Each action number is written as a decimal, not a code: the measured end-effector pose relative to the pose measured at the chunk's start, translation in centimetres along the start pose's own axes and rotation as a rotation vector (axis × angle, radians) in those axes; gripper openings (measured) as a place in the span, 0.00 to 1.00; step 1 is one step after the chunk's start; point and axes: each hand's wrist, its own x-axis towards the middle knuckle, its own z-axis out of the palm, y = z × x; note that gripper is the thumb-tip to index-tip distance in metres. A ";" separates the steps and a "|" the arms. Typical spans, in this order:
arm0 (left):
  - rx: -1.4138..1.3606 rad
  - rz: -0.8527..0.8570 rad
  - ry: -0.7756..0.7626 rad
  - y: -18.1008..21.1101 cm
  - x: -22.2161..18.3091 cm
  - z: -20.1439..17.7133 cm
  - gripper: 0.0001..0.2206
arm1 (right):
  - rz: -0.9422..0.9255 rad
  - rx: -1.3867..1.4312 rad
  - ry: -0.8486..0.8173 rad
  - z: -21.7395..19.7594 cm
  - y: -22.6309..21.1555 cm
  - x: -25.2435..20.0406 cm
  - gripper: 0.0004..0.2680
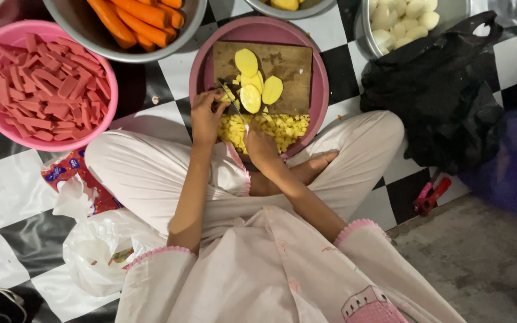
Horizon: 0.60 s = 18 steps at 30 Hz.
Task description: A person sitting on the floor dicing peeled potatoes on a wooden cutting board using a knife.
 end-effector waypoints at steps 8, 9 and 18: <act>0.046 -0.086 -0.059 -2.4 -0.7 0.9 0.19 | -0.073 0.012 0.012 -0.1 1.2 -0.7 0.20; 0.028 -0.107 -0.074 -2.5 -0.8 1.0 0.18 | -0.076 0.057 0.050 0.0 1.3 -1.0 0.20; -0.061 -0.129 -0.055 -0.8 -0.9 -0.2 0.18 | -0.082 0.030 0.148 0.2 0.3 -2.9 0.21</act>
